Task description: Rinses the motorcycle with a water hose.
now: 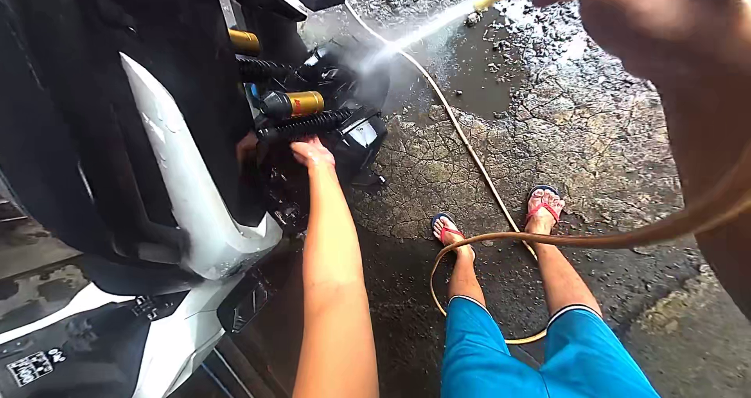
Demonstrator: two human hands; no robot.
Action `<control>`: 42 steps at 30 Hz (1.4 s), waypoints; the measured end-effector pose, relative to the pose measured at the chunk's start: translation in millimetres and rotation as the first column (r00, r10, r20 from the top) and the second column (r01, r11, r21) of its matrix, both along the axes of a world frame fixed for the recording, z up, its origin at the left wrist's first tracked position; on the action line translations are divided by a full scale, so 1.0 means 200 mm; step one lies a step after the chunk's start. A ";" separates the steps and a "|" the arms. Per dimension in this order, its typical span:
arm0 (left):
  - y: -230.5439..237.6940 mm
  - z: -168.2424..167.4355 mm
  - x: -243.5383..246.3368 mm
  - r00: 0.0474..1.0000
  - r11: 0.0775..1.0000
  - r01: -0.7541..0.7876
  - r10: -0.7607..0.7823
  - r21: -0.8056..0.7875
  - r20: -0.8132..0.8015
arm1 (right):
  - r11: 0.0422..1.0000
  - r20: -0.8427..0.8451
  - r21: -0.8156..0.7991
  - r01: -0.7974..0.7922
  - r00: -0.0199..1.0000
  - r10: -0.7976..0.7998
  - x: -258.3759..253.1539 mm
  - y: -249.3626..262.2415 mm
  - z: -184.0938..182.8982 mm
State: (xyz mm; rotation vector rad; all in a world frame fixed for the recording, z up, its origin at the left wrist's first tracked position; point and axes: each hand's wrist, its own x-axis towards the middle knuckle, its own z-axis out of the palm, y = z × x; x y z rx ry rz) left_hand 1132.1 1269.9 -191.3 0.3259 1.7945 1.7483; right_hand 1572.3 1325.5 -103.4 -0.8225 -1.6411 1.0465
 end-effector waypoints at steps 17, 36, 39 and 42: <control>-0.38 -0.16 -0.06 0.026 0.634 0.033 -0.774 -0.773 -0.633 | 0.843 -0.056 -0.538 0.022 0.996 -0.062 0.25 -0.92 0.16; -0.84 -0.38 -0.08 0.943 0.956 -0.160 0.222 -0.244 0.250 | 0.708 -0.128 -0.704 -0.062 0.991 -0.040 0.02 -1.24 -0.05; -0.88 -0.35 -0.32 0.926 0.951 -0.181 0.251 -0.250 0.284 | 0.667 -0.117 -0.743 -0.054 0.992 -0.050 -0.08 -1.25 -0.03; -0.94 -0.33 -0.36 0.995 0.901 -0.024 0.062 -0.432 0.075 | 0.690 -0.093 -0.713 -0.128 0.992 0.087 -0.22 -1.33 -0.01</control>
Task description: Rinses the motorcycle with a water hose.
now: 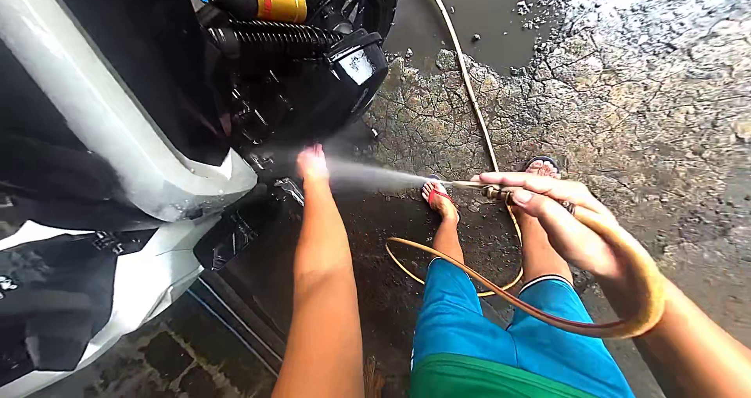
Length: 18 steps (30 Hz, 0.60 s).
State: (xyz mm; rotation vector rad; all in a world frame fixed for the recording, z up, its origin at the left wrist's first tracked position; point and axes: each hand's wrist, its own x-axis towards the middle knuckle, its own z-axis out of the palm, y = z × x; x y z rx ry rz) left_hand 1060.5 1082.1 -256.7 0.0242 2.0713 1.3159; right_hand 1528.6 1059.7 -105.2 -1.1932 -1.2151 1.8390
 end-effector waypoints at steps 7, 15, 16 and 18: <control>-0.26 -0.01 -0.07 0.989 0.971 -0.093 0.065 -0.219 -0.133 | 0.899 0.169 -0.199 0.389 0.918 -0.360 0.13 -0.02 -0.35; -0.56 0.04 -0.30 0.807 0.719 -0.180 -0.282 -0.671 -0.518 | 0.947 0.236 -0.144 0.286 0.940 -0.248 0.15 0.02 -0.45; -0.57 0.03 -0.32 0.851 0.739 -0.105 -0.280 -0.665 -0.445 | 0.956 0.260 -0.135 0.260 0.940 -0.219 0.15 0.03 -0.45; -0.59 0.01 -0.32 0.946 0.816 0.036 -0.214 -0.578 -0.244 | 0.980 0.261 -0.119 0.160 0.957 -0.125 0.11 0.02 -0.44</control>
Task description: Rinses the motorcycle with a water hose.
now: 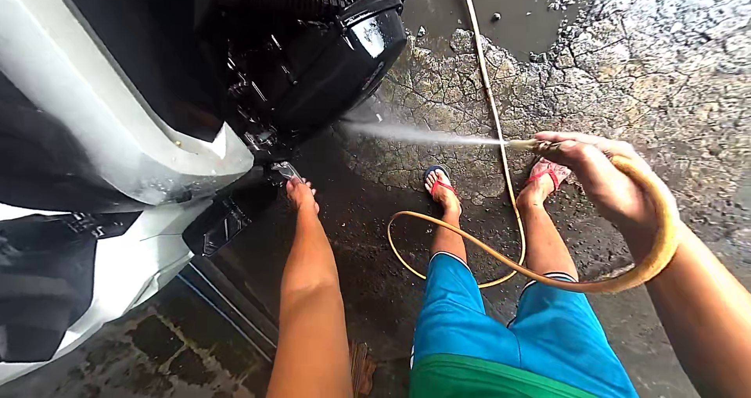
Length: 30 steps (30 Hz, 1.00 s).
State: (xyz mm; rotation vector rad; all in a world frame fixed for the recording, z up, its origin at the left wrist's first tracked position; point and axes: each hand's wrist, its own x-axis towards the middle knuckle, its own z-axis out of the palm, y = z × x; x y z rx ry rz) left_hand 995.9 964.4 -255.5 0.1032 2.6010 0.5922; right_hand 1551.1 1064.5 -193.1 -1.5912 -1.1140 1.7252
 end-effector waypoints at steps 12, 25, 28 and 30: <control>0.06 -0.05 -0.17 0.972 0.968 -0.198 0.174 0.156 0.157 | 1.000 -0.214 0.001 -0.006 0.977 0.006 -0.22 0.05 0.00; 0.03 -0.07 -0.17 0.993 0.959 -0.115 0.122 0.260 -0.009 | 0.955 -0.189 0.210 -0.208 0.950 0.248 -0.47 -0.06 0.31; 0.04 -0.05 -0.16 0.993 0.965 -0.122 0.121 0.230 0.019 | 0.958 -0.169 0.186 -0.216 0.954 0.248 -0.44 -0.08 0.19; 0.03 -0.05 -0.17 0.992 0.965 -0.122 0.112 0.234 0.057 | 0.995 -0.154 0.082 -0.063 0.985 0.075 -0.33 -0.06 -0.01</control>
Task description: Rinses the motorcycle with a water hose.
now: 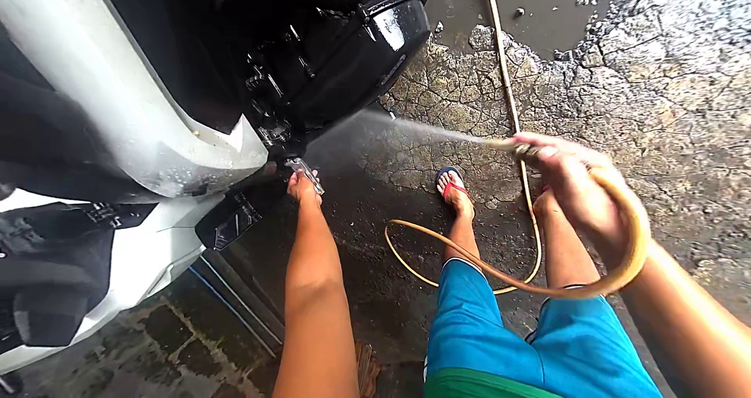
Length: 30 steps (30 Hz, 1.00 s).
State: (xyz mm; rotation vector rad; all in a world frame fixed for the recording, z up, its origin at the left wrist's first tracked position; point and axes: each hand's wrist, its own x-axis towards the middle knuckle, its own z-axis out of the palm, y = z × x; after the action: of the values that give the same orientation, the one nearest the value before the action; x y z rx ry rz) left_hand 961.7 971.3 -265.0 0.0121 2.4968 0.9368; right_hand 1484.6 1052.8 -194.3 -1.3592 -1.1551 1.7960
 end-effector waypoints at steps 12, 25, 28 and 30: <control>0.35 0.20 0.27 0.958 0.958 0.216 -0.171 0.187 -0.230 | 0.970 -0.038 0.230 -0.075 0.996 0.086 -0.21 0.16 0.45; 0.80 0.43 0.37 0.993 0.775 0.107 -0.117 0.623 -0.024 | 0.803 -0.069 0.591 0.079 0.997 -0.047 -0.50 0.04 0.71; 0.83 0.41 0.37 0.944 0.837 0.326 -0.264 0.439 -0.199 | 0.826 0.009 0.558 -0.079 0.996 0.089 -0.51 0.06 0.73; 0.82 0.38 0.35 0.927 0.871 0.353 -0.277 0.341 -0.252 | 0.783 0.082 0.581 -0.222 0.973 0.215 -0.53 0.03 0.76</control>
State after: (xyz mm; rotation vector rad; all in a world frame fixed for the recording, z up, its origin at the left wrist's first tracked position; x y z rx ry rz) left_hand 1031.0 1135.6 -188.7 0.6515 2.3351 1.3075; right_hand 1379.5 1059.3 -43.2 -0.8873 -1.7540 1.3826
